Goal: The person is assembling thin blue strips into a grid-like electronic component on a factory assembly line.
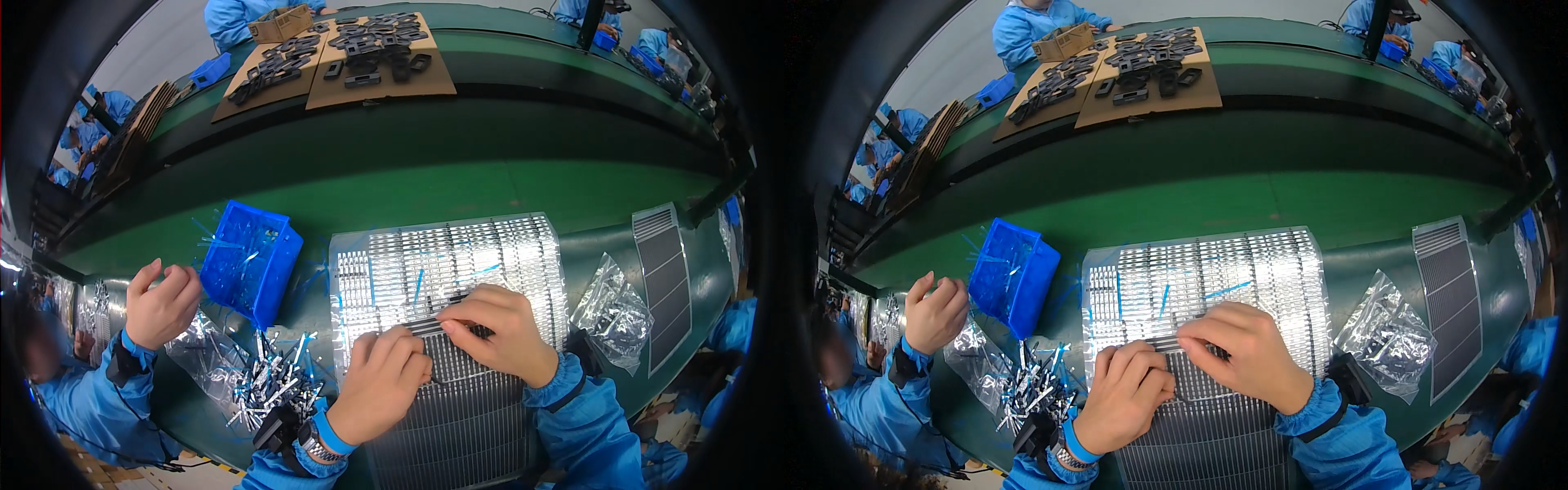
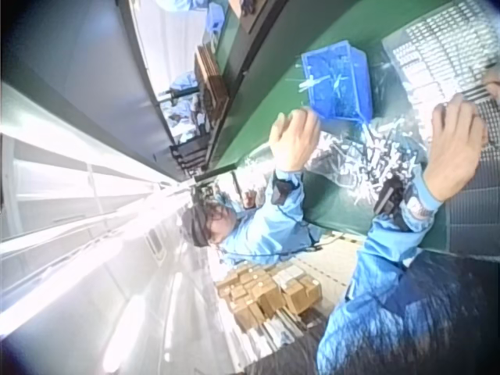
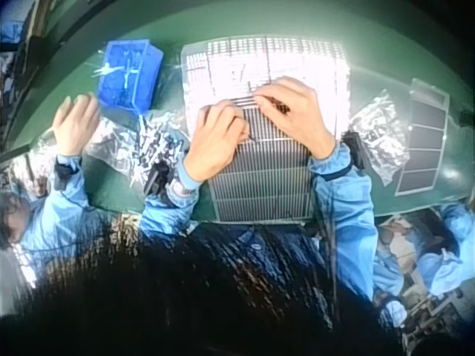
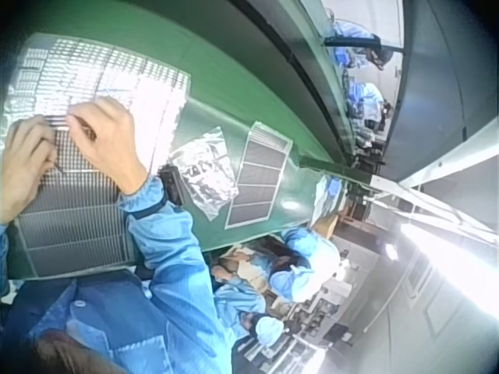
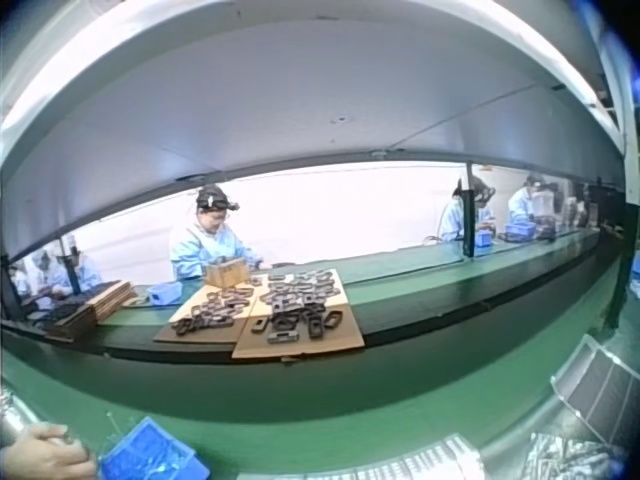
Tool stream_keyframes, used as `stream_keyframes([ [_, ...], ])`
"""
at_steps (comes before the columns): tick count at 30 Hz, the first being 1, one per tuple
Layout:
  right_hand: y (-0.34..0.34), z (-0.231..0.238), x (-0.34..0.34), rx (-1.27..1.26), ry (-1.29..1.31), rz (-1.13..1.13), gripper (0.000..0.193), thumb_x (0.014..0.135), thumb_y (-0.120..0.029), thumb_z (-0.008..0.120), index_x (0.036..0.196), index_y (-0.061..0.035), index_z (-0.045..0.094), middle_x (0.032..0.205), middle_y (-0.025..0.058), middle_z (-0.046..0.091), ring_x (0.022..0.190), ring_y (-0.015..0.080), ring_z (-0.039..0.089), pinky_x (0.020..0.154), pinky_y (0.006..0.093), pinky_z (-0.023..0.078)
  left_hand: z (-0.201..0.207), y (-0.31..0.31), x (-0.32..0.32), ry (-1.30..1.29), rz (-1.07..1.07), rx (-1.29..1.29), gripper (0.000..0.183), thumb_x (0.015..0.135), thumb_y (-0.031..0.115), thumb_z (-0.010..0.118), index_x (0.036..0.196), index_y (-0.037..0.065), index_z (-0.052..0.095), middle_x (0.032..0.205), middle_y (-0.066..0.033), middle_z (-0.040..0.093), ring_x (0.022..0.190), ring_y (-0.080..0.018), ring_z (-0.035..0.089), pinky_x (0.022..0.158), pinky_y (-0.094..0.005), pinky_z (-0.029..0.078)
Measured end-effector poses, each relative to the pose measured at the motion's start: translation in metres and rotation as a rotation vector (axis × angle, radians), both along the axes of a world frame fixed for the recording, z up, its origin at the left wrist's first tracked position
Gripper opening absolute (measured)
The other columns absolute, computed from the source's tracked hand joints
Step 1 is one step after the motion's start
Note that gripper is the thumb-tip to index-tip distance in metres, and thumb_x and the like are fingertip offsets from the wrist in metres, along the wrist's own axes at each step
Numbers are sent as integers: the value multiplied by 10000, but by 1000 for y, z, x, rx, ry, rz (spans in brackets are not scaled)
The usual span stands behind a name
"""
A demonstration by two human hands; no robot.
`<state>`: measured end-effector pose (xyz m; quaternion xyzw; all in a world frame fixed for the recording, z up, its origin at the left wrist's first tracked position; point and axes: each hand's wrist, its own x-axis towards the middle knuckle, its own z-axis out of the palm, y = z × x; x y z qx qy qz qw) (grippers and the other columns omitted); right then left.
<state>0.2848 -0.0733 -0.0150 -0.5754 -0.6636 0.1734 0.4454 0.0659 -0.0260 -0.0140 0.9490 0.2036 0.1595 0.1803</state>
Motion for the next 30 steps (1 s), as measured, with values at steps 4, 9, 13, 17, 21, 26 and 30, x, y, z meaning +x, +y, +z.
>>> stream_keyframes([
  [4,-2,-1,5,131,-85,107,128,798,-134,834,872,-69,751,777,54,678,680,226,655,600,349,518,4,0,-2,-48,23,-15,237,785,134,797,962,97,644,1118,-51,583,1177,-288,558,959,-454,385],
  [9,-7,-1,-3,33,-215,326,332,774,-376,868,942,-110,760,887,11,674,790,193,651,688,326,516,8,7,-7,-236,126,-109,186,787,94,793,938,89,684,1039,-46,640,1053,-288,608,899,-425,410],
  [13,-7,9,-4,-86,-357,359,569,764,-538,827,1153,-128,759,969,-5,655,870,179,623,787,333,501,13,12,-11,-285,228,-140,121,845,67,764,961,78,730,941,-55,686,975,-290,625,873,-410,431],
  [17,-4,7,-6,-78,-333,368,521,697,-501,901,1059,-144,789,922,-24,644,805,174,604,691,326,466,12,13,-15,-309,248,-165,156,843,61,759,994,73,723,964,-50,687,984,-287,632,861,-409,446],
  [21,-3,5,-3,-91,-275,390,442,754,-440,860,1090,-163,786,925,-28,634,831,159,613,725,312,472,12,13,-16,-343,246,-199,140,857,61,752,994,67,722,950,-61,693,962,-295,634,846,-412,456],
  [26,-5,7,0,-70,-85,440,218,779,-229,885,958,-133,806,901,-13,688,800,161,659,712,310,505,9,13,-16,-351,239,-251,136,869,78,749,1003,69,724,954,-68,697,959,-300,634,854,-414,459],
  [30,-9,8,-4,-175,434,367,133,761,-40,876,867,-70,801,860,74,753,759,212,721,675,310,570,15,13,-16,-298,131,-325,196,870,170,777,1031,65,744,965,-65,713,1006,-302,621,900,-417,461],
])
